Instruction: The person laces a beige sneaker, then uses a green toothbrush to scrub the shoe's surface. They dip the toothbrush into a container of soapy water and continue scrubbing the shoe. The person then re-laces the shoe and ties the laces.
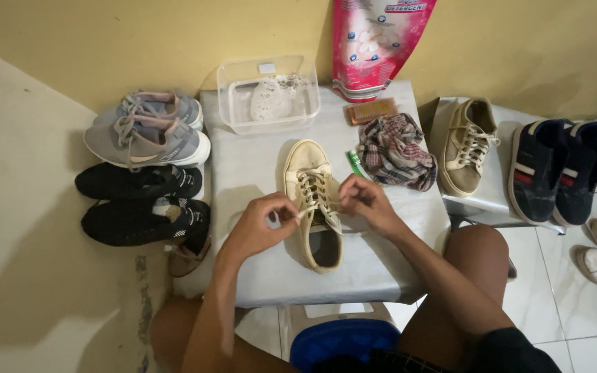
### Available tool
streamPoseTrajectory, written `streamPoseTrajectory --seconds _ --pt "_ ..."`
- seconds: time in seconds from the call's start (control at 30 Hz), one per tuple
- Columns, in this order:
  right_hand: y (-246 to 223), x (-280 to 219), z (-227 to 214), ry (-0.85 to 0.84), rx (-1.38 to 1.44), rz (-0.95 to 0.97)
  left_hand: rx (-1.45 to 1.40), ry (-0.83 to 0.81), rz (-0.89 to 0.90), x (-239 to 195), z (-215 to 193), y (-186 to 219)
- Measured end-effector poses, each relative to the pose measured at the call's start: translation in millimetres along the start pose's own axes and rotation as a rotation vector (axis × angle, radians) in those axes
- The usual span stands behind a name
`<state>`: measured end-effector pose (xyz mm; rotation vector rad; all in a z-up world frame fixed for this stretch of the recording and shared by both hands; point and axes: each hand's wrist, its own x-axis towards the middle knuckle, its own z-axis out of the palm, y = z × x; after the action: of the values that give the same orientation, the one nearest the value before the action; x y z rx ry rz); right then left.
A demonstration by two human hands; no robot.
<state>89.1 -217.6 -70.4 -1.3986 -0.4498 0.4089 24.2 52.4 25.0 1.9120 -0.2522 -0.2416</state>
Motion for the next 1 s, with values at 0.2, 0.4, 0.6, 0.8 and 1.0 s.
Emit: streamPoseTrajectory --seconds 0.2,0.4,0.6,0.8,1.0 --pt "-2.0 -3.5 -5.9 0.096 0.046 -0.068 -0.317 -0.067 0.097 0.1 3.9 11.3" --pt "-38.2 1.1 10.0 0.056 -0.129 -0.137 -0.126 0.137 0.091 6.5 27.6 -23.9" --pt "-59.4 -2.1 20.2 -0.04 -0.26 -0.164 0.176 0.062 -0.034 -1.2 33.7 12.7" --pt "-54.8 -8.4 30.5 -0.1 -0.449 -0.063 0.258 0.062 -0.061 0.8 34.1 9.9" --pt "-72.8 -7.3 32.7 -0.112 -0.468 -0.078 0.282 -0.005 -0.1 -5.0 22.0 14.4"
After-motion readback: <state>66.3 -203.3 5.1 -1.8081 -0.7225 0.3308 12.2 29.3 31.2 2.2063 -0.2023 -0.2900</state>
